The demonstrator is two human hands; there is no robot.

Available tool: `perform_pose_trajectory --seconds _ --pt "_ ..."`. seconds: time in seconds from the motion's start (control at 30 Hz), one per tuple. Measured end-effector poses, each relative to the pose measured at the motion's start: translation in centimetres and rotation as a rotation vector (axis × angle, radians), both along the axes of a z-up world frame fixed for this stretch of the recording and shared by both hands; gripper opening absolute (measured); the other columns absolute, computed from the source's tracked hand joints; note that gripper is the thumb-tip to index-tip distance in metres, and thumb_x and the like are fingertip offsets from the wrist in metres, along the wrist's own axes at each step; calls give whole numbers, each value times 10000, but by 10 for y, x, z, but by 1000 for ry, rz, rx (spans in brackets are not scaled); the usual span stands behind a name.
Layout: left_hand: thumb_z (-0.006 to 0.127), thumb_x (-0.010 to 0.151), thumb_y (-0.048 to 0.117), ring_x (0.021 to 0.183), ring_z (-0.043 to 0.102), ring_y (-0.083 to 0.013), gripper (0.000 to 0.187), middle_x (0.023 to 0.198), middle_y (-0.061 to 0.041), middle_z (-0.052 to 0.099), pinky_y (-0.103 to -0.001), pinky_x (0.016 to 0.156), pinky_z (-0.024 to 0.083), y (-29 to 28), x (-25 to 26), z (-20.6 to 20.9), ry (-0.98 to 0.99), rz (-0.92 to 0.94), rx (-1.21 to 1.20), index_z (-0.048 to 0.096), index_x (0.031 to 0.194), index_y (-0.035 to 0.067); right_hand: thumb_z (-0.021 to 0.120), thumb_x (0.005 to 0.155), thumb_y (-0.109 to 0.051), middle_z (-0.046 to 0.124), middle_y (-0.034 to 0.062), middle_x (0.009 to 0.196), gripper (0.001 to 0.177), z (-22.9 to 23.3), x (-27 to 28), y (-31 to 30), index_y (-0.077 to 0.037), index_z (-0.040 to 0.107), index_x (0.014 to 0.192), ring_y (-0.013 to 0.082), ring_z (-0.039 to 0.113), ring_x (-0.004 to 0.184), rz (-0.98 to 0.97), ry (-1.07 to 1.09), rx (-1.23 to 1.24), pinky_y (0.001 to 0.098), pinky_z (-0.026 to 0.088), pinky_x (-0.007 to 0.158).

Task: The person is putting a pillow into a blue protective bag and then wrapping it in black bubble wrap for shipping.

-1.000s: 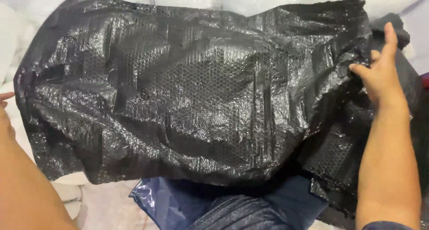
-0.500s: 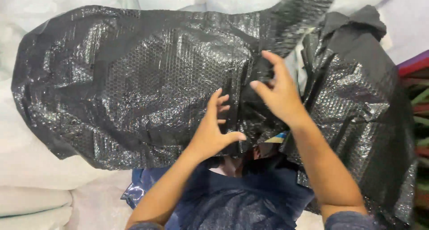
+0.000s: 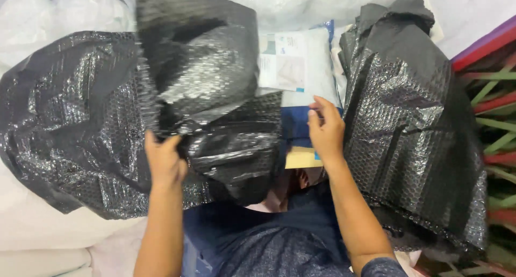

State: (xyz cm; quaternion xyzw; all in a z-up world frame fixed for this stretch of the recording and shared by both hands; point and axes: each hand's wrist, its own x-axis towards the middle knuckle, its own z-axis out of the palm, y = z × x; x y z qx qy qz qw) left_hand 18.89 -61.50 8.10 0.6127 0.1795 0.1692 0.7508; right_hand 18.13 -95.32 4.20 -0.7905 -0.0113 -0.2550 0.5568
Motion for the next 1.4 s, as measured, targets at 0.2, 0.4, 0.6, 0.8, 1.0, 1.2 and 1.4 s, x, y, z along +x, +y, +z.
perform_pose_trajectory --seconds 0.2,0.4,0.6,0.8,1.0,1.2,1.4 --pt "727 792 -77 934 658 -148 375 956 15 631 -338 939 555 116 -17 31 -94 293 115 655 1046 189 704 986 -71 652 259 1101 355 -80 -37 -96 38 624 1315 407 722 881 -277 247 -274 405 642 667" --pt "569 718 178 990 703 -116 358 1089 25 763 -219 969 599 223 -32 40 -18 188 -158 730 1037 141 639 998 -95 662 243 1139 329 -72 -54 -126 78 624 1277 309 711 884 -422 373 -379 393 562 780" --pt "581 739 207 995 708 -96 369 1101 48 762 -211 963 599 233 -32 45 34 171 -138 731 1074 169 665 955 -112 589 247 1242 377 -18 -29 -40 77 596 1273 409 593 1103 -283 162 -581 448 490 951" --pt "596 763 243 1002 714 -72 382 1114 75 761 -201 956 599 261 -48 72 55 199 -107 732 1118 203 642 1009 -464 561 348 1287 660 -77 66 -50 73 534 1375 529 504 1126 -270 399 -508 550 403 1007" --pt "553 767 55 992 669 -93 508 1172 22 718 -205 971 560 223 -41 97 -176 236 1 628 1258 159 549 947 -735 618 301 1270 891 -68 107 -65 55 545 1359 484 599 1144 -245 815 -297 533 458 976" --pt "506 814 -12 910 633 -89 471 1108 15 685 -201 822 499 168 -16 52 -53 127 75 585 1240 173 789 913 -580 705 270 1055 743 -92 114 -90 116 667 1142 396 684 927 -329 515 -359 426 530 837" --pt "588 657 -106 972 585 -164 534 1000 -34 626 -340 882 527 56 15 34 -128 -24 75 620 1139 120 941 919 -195 645 176 678 271 -55 95 -84 6 760 930 345 687 664 -448 111 -258 360 525 599"
